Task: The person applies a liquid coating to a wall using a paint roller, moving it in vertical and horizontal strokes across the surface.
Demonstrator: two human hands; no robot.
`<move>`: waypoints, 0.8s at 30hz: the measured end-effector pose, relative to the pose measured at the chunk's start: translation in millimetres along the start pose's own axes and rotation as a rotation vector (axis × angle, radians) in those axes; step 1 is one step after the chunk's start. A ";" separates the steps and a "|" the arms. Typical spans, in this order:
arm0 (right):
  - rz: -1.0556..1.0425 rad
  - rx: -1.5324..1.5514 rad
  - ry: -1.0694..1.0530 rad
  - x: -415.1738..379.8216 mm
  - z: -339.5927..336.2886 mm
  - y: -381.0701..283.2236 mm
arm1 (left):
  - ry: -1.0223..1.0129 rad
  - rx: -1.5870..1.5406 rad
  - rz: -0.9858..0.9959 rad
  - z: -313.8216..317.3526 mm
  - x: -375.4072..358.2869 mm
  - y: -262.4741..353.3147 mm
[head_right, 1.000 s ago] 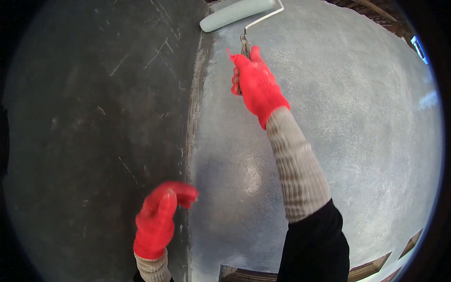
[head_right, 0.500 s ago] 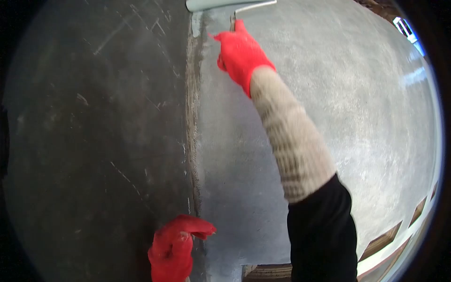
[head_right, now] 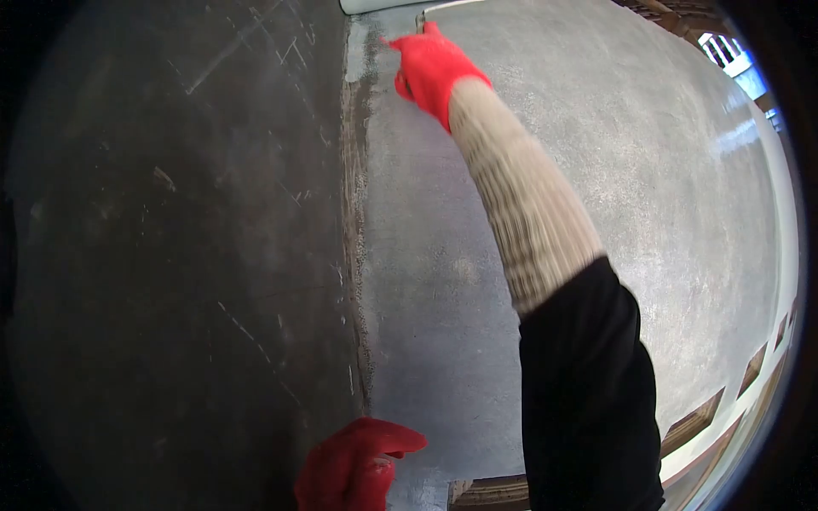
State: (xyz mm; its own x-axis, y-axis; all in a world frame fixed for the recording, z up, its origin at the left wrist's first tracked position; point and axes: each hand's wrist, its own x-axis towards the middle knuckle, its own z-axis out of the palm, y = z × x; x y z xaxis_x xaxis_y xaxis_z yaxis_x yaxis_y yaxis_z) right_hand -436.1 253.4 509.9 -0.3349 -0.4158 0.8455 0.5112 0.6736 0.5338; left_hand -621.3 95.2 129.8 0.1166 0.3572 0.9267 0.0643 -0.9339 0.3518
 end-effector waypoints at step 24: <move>0.195 -0.915 -0.542 -5.7 -27.0 -63.2 | -0.100 -0.001 -0.005 1.5 -1.9 -4.2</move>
State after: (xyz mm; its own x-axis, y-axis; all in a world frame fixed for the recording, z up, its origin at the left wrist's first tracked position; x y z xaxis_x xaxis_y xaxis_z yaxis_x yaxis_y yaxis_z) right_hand -445.1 196.7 471.7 -0.3746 0.1261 0.9185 0.9155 -0.1063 0.3880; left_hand -620.3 98.4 126.4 0.2142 0.3620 0.9072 0.0642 -0.9320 0.3567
